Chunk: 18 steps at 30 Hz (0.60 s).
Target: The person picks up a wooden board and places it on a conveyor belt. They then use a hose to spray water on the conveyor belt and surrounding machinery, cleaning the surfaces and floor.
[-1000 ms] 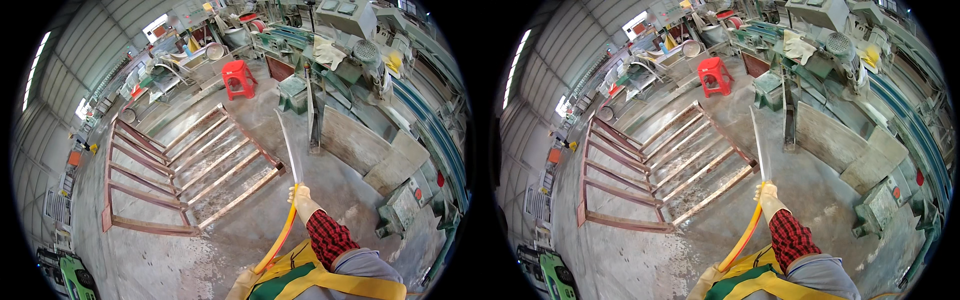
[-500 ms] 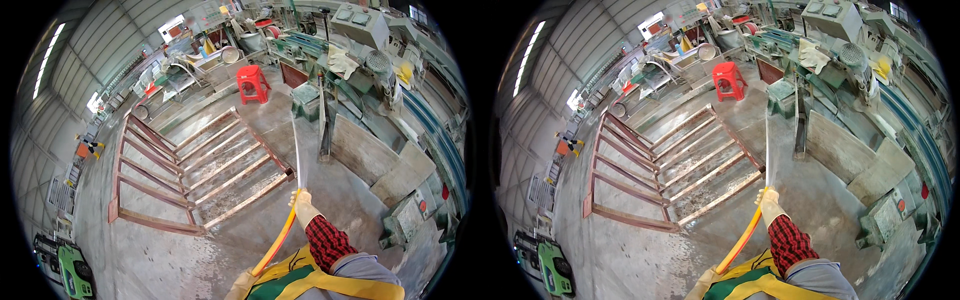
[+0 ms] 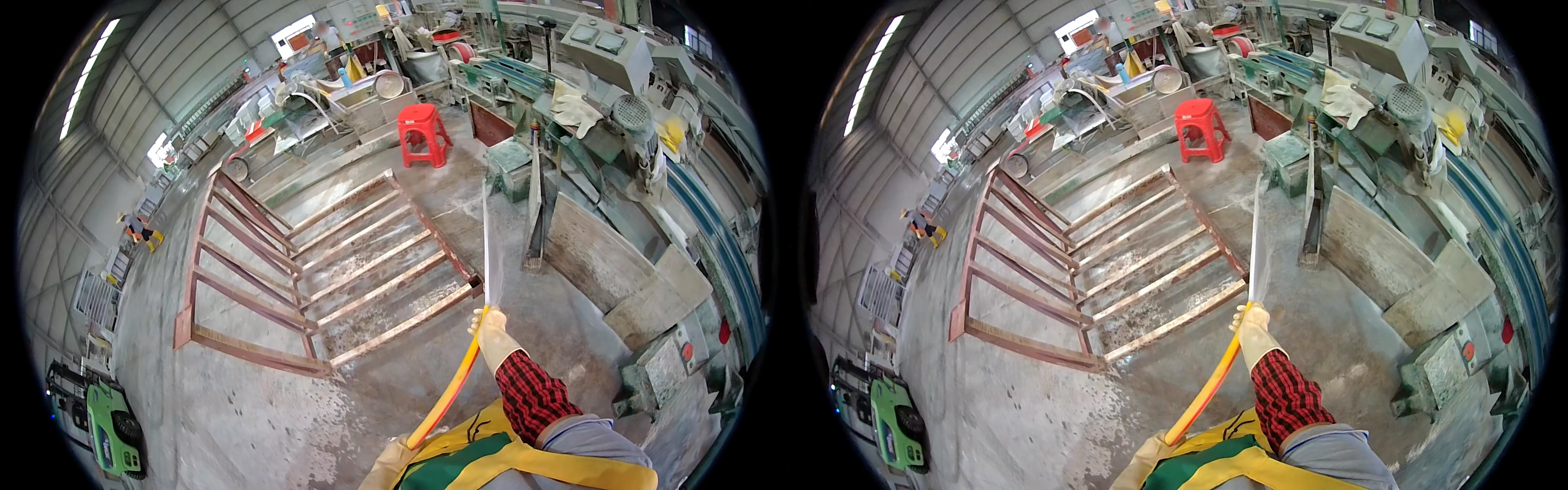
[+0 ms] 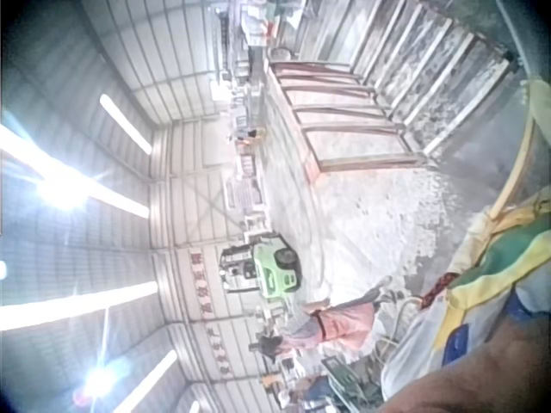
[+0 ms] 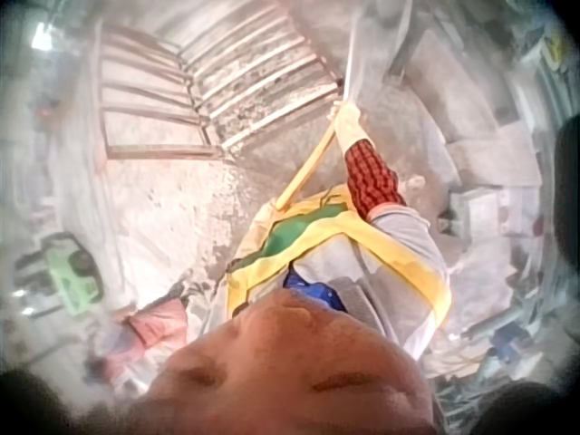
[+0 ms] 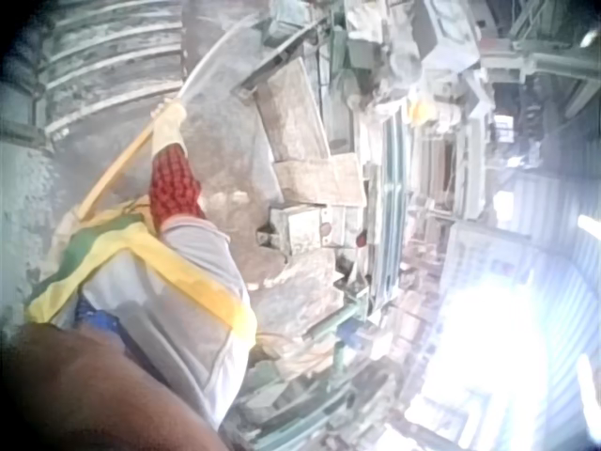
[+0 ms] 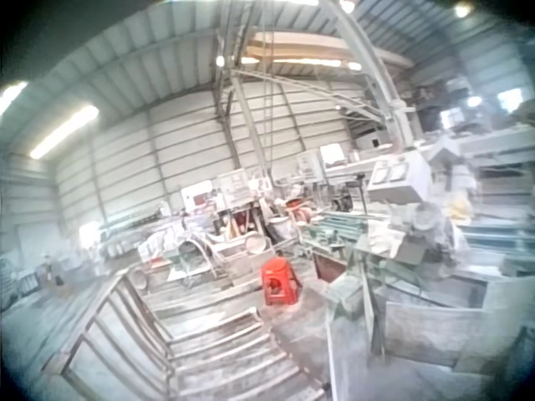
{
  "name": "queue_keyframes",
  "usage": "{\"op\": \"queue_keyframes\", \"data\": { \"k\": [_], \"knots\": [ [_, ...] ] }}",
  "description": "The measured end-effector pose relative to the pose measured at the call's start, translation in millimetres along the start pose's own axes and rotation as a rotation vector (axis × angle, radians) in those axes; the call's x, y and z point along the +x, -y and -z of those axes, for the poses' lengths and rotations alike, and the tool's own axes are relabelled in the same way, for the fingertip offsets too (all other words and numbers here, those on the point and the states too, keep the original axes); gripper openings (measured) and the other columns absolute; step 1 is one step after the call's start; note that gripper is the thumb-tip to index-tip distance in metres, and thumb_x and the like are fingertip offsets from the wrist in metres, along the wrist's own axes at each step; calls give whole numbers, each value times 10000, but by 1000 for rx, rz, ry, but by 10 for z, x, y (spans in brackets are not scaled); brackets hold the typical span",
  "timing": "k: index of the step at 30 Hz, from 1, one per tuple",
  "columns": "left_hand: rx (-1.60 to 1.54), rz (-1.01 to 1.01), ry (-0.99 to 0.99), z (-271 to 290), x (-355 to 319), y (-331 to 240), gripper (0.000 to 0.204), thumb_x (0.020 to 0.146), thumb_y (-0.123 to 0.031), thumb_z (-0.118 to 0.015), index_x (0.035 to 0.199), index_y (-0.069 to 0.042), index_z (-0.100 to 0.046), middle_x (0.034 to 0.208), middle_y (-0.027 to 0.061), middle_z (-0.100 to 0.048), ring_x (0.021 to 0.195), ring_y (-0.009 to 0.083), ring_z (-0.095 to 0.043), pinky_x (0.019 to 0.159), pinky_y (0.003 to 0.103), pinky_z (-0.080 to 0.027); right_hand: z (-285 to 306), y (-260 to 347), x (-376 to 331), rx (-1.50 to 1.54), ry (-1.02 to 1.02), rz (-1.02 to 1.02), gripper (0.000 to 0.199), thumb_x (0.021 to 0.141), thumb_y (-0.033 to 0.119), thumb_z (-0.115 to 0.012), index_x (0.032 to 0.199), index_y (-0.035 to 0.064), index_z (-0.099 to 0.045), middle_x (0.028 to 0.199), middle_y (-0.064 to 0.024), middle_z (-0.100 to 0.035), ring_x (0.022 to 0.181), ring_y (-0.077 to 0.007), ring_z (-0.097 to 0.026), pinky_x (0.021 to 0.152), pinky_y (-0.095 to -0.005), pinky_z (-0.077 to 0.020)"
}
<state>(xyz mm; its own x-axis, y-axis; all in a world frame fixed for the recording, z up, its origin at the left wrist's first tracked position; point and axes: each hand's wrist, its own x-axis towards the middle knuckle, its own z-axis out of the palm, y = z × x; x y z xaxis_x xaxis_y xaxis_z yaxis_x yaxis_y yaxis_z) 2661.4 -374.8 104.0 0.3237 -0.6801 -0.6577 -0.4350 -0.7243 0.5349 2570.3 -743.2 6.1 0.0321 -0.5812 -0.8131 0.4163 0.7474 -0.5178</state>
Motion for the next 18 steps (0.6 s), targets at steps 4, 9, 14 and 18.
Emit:
{"op": "queue_keyframes", "data": {
  "k": [4, 9, 14, 18],
  "knots": [
    [65, -82, -47, -492, 559, 1199, 244, 934, -314, -572, 1115, -167, -642, 990, 98, -685, 1015, 239, -654, 821, 317, -509, -94, -21, -49, -15, 2, 4, 488, 921, 423, -393, 688, 52, -608, 534, -90, -529, 410, -230, -498, 458, -406, -518],
    [287, -364, -91, -709, 902, 1553, 357, 893, -402, -578, 1128, -142, -642, 998, 175, -671, 1003, 323, -646, 832, 384, -512, -53, 56, 8, -26, 30, 40, 513, 927, 439, -373, 696, 45, -608, 534, -90, -529, 411, -228, -499, 457, -408, -515],
    [262, -199, -39, -310, 491, 717, 299, 910, -362, -546, 1132, -181, -633, 986, 149, -670, 973, 321, -653, 801, 392, -531, -96, 100, 8, -46, 60, 50, 510, 939, 448, -370, 722, 51, -607, 535, -77, -516, 411, -219, -482, 452, -400, -497],
    [81, -38, -58, -27, 123, 55, 427, 886, -500, -583, 1077, -130, -683, 978, 183, -688, 1007, 345, -651, 828, 410, -506, -163, 145, -82, -89, 76, 63, 501, 954, 455, -372, 748, 62, -603, 551, -66, -501, 422, -205, -464, 446, -381, -471]
  ]
}}
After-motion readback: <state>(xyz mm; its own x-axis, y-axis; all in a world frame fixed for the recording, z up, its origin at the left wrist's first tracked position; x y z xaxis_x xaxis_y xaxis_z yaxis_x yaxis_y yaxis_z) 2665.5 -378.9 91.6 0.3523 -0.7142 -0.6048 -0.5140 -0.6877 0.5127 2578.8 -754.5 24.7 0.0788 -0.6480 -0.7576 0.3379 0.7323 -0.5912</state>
